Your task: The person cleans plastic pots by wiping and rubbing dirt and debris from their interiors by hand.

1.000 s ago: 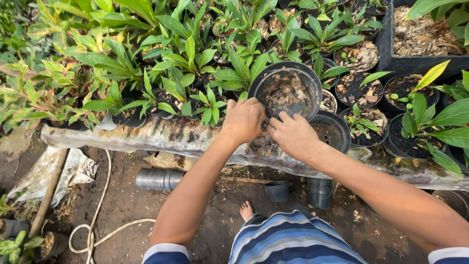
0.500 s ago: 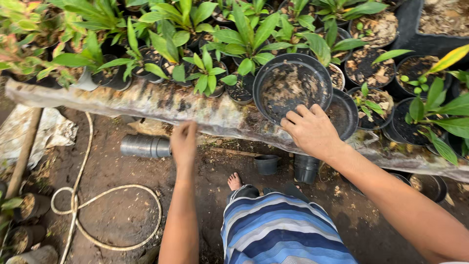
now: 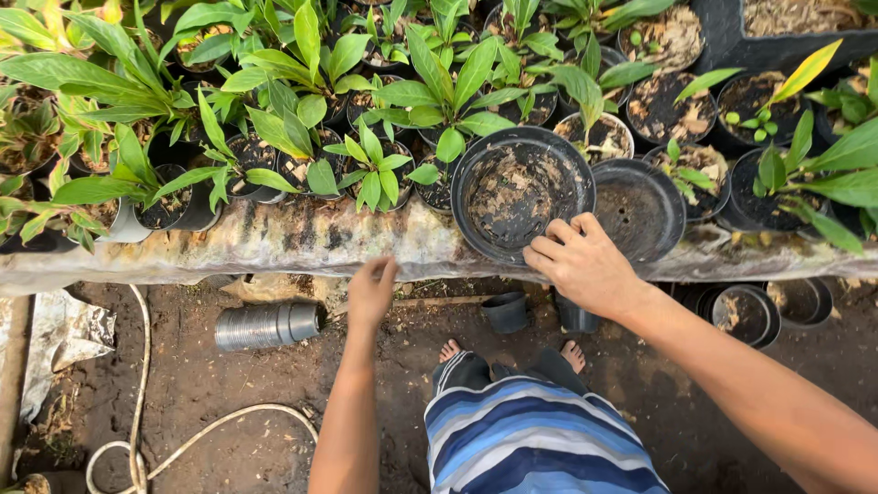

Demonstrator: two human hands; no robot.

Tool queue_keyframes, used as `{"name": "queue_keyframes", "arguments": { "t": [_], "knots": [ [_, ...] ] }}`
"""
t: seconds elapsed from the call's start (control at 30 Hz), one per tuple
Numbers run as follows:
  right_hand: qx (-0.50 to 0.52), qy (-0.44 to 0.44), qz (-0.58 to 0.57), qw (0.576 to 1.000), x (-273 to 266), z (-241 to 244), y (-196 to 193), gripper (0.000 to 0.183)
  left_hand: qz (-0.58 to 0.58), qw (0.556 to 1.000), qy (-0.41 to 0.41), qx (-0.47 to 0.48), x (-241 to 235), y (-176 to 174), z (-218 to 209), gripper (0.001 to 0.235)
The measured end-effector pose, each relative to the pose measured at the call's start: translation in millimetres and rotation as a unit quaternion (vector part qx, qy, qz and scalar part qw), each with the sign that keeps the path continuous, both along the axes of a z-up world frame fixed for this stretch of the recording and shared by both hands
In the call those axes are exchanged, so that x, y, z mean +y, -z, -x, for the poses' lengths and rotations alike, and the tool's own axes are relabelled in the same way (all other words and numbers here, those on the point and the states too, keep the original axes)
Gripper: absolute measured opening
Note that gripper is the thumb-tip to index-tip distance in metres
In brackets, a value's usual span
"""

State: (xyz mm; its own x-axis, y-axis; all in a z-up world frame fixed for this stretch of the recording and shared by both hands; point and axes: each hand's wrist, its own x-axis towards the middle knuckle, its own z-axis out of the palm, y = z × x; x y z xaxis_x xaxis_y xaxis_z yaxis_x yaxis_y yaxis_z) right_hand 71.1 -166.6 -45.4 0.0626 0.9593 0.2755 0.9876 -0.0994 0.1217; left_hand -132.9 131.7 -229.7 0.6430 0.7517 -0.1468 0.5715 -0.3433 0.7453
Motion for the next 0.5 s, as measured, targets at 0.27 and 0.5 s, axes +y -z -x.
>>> {"name": "queue_keyframes", "arguments": {
  "t": [0.27,0.5],
  "knots": [
    [0.017,0.02,-0.017,1.0,4.7,26.1,4.0,0.042,0.055,0.966,0.127,-0.217,-39.1,-168.3,-118.7,0.038],
    [0.042,0.042,-0.017,0.998,-10.4,41.3,7.4,0.05,-0.065,0.961,0.169,-0.21,-51.1,-196.2,-136.2,0.026]
  ]
}}
